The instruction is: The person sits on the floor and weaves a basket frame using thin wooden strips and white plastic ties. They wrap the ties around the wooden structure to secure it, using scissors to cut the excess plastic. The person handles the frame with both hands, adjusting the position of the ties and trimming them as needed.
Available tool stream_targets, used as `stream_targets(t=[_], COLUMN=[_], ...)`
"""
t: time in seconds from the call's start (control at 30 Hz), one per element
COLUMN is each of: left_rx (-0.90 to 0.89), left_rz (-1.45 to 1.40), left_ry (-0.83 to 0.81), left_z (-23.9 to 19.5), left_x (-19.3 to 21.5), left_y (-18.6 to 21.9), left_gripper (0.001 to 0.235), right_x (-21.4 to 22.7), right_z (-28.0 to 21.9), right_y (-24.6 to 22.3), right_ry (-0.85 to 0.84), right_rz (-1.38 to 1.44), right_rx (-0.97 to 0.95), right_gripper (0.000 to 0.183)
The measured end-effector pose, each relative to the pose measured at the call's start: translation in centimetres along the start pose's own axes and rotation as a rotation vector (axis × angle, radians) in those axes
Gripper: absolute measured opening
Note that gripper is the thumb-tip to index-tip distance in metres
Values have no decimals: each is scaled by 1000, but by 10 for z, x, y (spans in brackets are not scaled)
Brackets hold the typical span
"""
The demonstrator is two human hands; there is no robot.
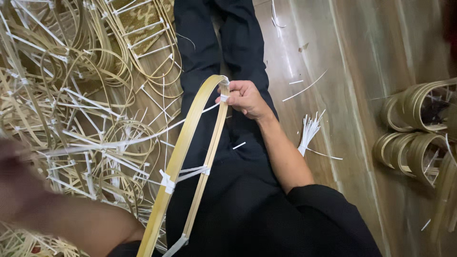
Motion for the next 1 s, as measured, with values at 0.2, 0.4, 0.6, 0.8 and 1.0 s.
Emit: stream_targets(t=[0.2, 0.4, 0.6, 0.8, 1.0], left_rx=[-425, -716, -801, -747, -734], left_rz=[545, 831, 879, 834, 904], left_ry=[-746, -584, -609, -668, -630], left_z=[-59, -69, -78, -84, -72], left_x=[-285, -352, -362, -360, -369], left_y=[34, 52, 38, 21, 17], left_gripper=[10, 13, 10, 19, 10], right_x=[-5, -1, 4, 4, 8], right_z=[-2, -10, -7, -8, -6], right_y=[-5, -9, -5, -5, 6], right_ry=[-10, 34, 33, 32, 28], right_rz=[-36, -35, -38, -38, -17], right_rx=[8, -14, 8, -4, -6], right_gripper=[34, 38, 31, 31, 27])
Point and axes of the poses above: each hand's wrist, its own z-axis towards the middle knuckle, its own x-axis out of the back of the hand, y = z × x, the point moved 9 cm from there along z, towards the middle knuckle, and after that the axes turned 13 degrees about -y, right-handed, at the moved point
